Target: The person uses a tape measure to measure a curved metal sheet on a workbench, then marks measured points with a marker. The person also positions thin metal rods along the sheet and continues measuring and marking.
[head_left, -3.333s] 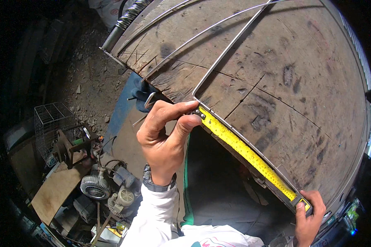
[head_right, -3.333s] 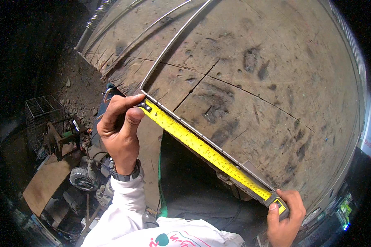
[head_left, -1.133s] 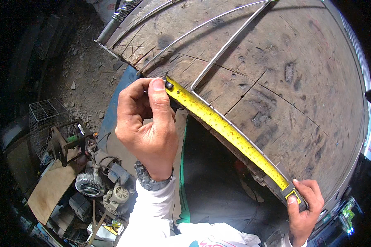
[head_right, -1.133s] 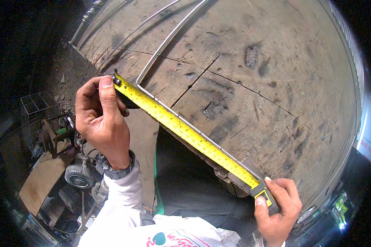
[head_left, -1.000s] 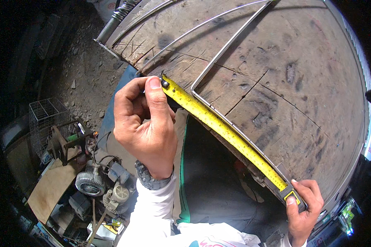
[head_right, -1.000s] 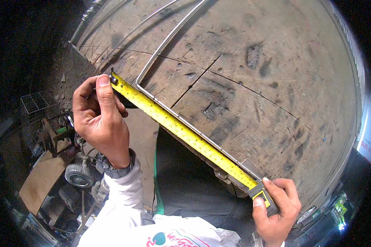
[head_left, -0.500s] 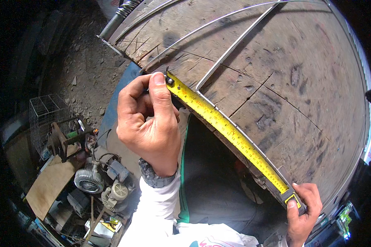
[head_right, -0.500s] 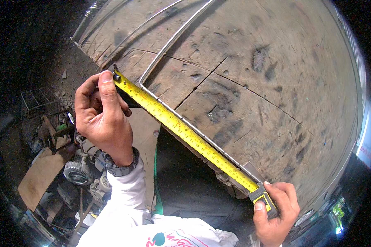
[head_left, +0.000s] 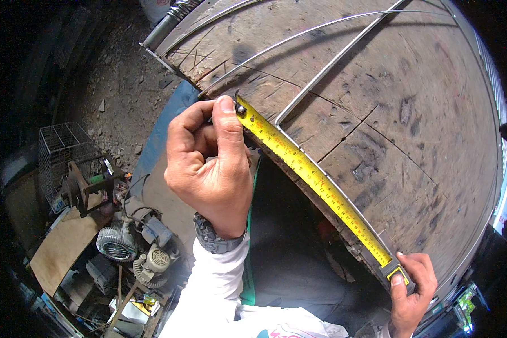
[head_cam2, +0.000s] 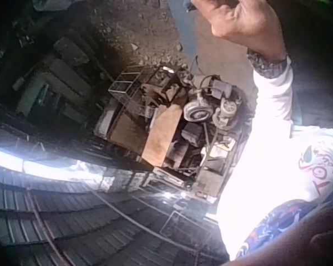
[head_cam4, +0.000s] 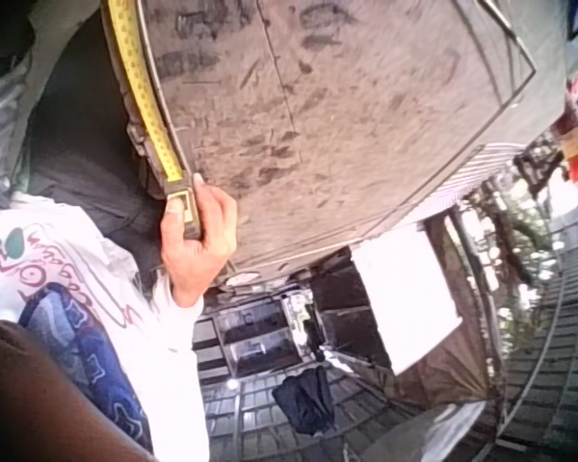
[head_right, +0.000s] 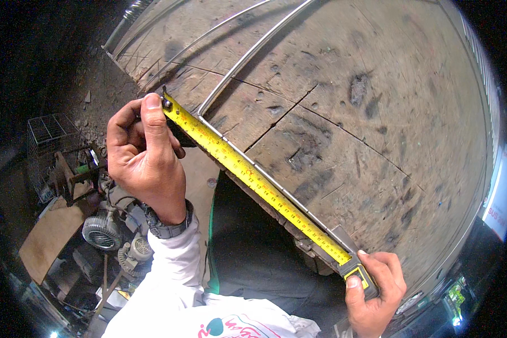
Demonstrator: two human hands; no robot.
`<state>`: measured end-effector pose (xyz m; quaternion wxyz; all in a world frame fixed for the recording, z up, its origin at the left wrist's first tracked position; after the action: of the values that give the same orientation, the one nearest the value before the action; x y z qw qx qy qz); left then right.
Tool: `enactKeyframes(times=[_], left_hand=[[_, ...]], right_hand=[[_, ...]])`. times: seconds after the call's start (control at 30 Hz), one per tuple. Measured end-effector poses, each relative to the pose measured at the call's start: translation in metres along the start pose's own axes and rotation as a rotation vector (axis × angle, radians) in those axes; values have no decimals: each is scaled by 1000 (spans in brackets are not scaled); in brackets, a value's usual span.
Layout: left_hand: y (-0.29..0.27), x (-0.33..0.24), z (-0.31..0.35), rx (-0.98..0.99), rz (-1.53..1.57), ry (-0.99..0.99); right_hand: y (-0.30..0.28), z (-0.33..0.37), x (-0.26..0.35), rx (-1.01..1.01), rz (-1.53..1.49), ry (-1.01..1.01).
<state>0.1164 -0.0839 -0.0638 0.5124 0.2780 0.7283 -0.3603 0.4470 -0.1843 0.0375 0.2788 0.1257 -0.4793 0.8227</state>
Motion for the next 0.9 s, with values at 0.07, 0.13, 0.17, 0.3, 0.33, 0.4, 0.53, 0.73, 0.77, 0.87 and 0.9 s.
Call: enactKeyframes(times=[0.07,0.13,0.17,0.3,0.33,0.4,0.53,0.73,0.77,0.87,0.9], left_hand=[[-1,0,1,-2,-25,14],[-1,-1,1,1,2,7],[0,-2,1,2,16,4],[0,-2,0,-19,-5,-10],[0,-2,0,-16,-4,-8],[0,-3,0,-10,12,-13],[1,-4,1,-10,36,-16],[-2,0,1,-29,-11,-1],[-6,2,2,-39,-31,3],[-2,1,1,-44,-44,-1],[-1,0,1,-45,-40,-11]], right_hand=[[-1,-1,2,32,11,-37],[-3,-3,7,85,23,-97],[-3,-3,7,86,21,-98],[-3,-4,8,82,8,-105],[-3,-4,8,80,2,-108],[-3,-4,8,82,2,-112],[-3,-4,7,86,5,-105],[0,-2,-4,11,37,-103],[1,-3,-5,15,35,-113],[2,-2,-4,-2,32,-111],[1,-1,-4,-10,34,-113]])
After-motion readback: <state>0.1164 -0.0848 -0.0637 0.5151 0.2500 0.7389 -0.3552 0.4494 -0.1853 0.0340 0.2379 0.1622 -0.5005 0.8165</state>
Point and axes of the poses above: each hand's wrist, its own z-axis away from the middle knuckle, its own y-axis out of the palm, x = y × z, the point moved 6 cm from there along -z, towards the middle knuckle, and after that the axes turned 10 degrees about x, right-handed, at the moved point
